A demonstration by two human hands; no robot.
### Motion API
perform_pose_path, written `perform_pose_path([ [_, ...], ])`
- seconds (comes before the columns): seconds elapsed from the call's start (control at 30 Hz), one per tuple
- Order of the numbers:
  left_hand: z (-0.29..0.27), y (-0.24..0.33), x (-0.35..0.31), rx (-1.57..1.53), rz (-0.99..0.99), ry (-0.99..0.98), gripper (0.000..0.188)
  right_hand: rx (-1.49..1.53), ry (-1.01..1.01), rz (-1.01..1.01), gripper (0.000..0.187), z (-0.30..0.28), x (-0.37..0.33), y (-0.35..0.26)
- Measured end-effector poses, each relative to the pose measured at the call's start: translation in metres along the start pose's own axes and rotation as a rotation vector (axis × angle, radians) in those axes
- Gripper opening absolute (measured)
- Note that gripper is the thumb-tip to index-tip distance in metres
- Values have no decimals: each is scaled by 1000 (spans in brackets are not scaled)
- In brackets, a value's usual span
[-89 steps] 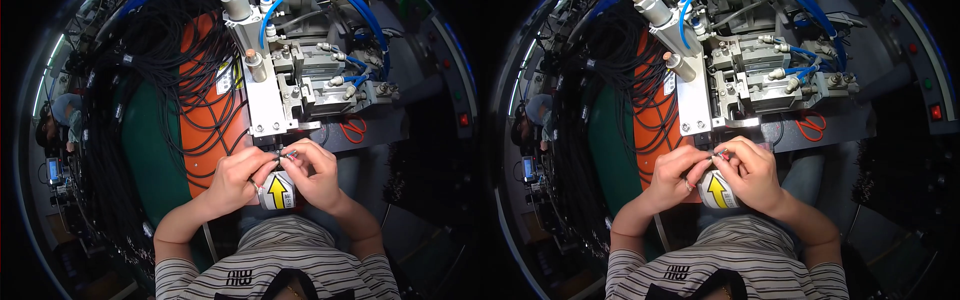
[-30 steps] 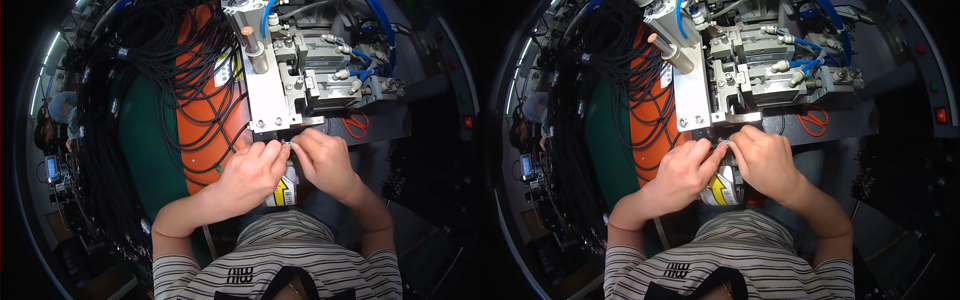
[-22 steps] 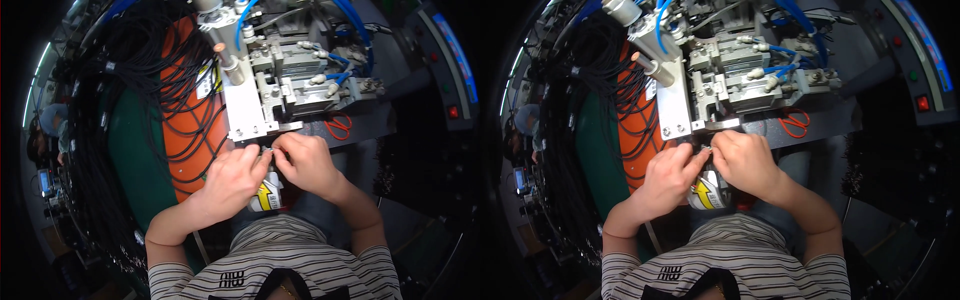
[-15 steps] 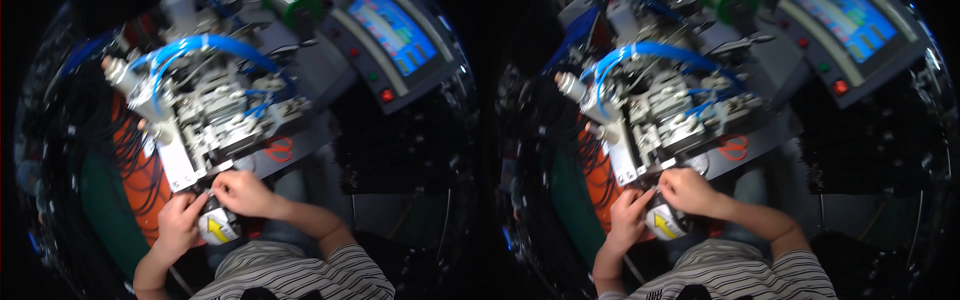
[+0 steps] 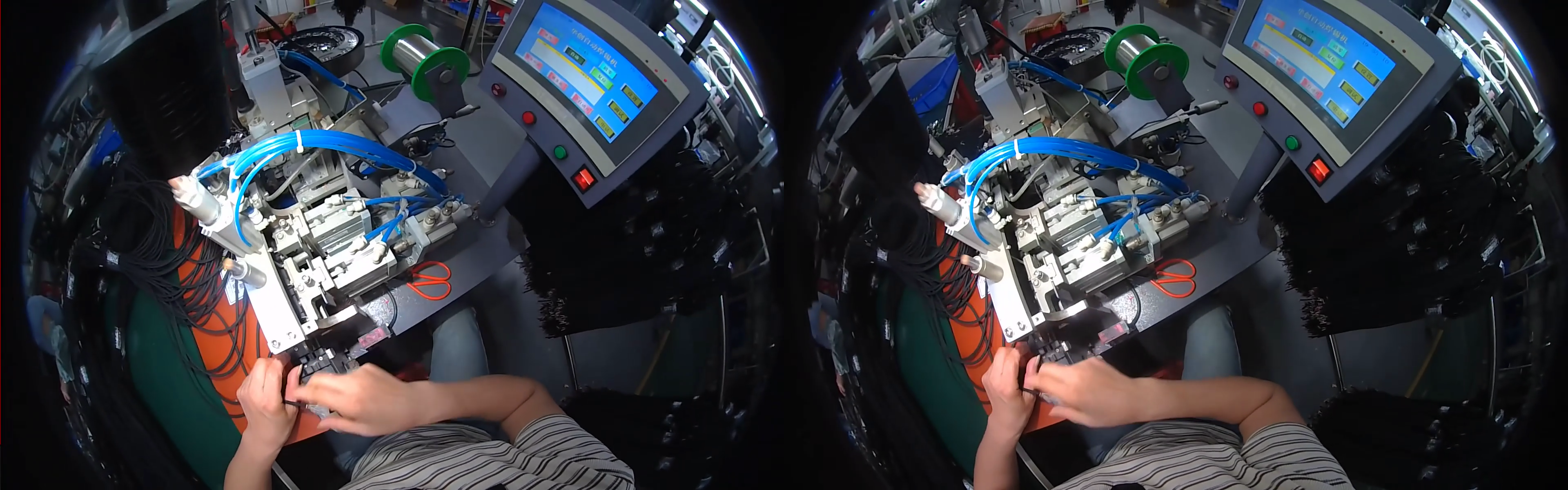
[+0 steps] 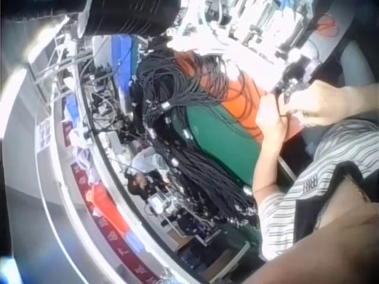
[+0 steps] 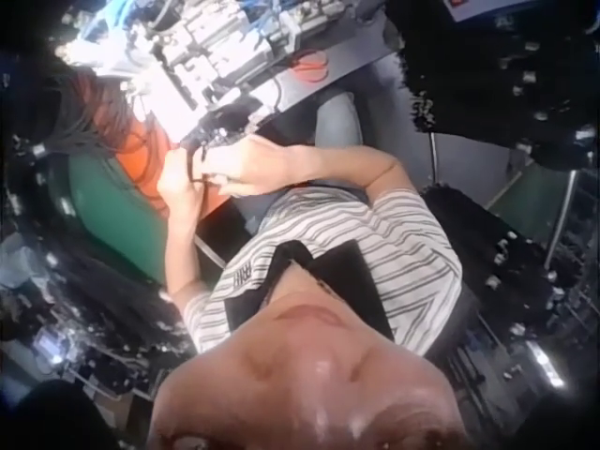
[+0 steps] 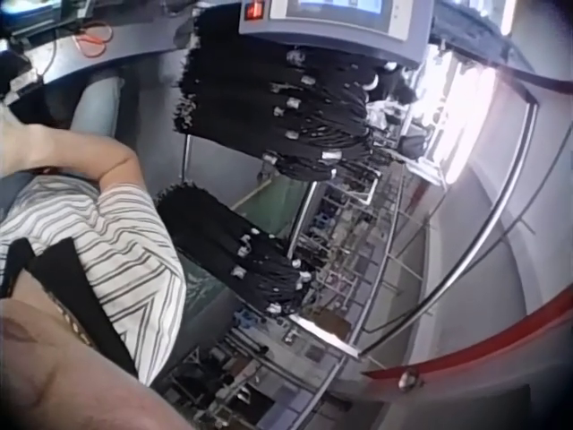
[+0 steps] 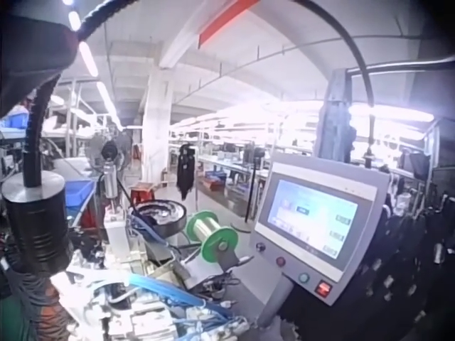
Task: Processing and connecting electrical wire harnesses using an automated terminal crimping machine.
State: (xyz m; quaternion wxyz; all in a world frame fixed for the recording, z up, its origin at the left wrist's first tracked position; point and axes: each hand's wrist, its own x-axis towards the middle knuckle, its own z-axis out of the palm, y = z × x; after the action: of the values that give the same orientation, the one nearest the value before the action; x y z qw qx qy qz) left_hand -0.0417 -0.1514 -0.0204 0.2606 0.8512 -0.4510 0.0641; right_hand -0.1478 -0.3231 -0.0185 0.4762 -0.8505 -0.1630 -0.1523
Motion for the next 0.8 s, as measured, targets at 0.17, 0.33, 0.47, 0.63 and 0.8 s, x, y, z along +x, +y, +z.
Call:
perform_pose_path([
  [0.17,-8,4,5,-320,87,-91,23,71,197,-6,24,19,4,13],
  [0.33,-15,1,-3,-363,189,-94,20,283,278,127,16,12,-1,19],
  [0.47,-11,17,-6,-327,73,-35,18,511,234,298,14,9,-3,17],
  [0.63,-7,9,3,-244,151,-11,15,643,244,338,14,6,-7,26],
  [0.8,0,11,14,-346,116,-35,12,967,155,668,20,-14,-6,28],
])
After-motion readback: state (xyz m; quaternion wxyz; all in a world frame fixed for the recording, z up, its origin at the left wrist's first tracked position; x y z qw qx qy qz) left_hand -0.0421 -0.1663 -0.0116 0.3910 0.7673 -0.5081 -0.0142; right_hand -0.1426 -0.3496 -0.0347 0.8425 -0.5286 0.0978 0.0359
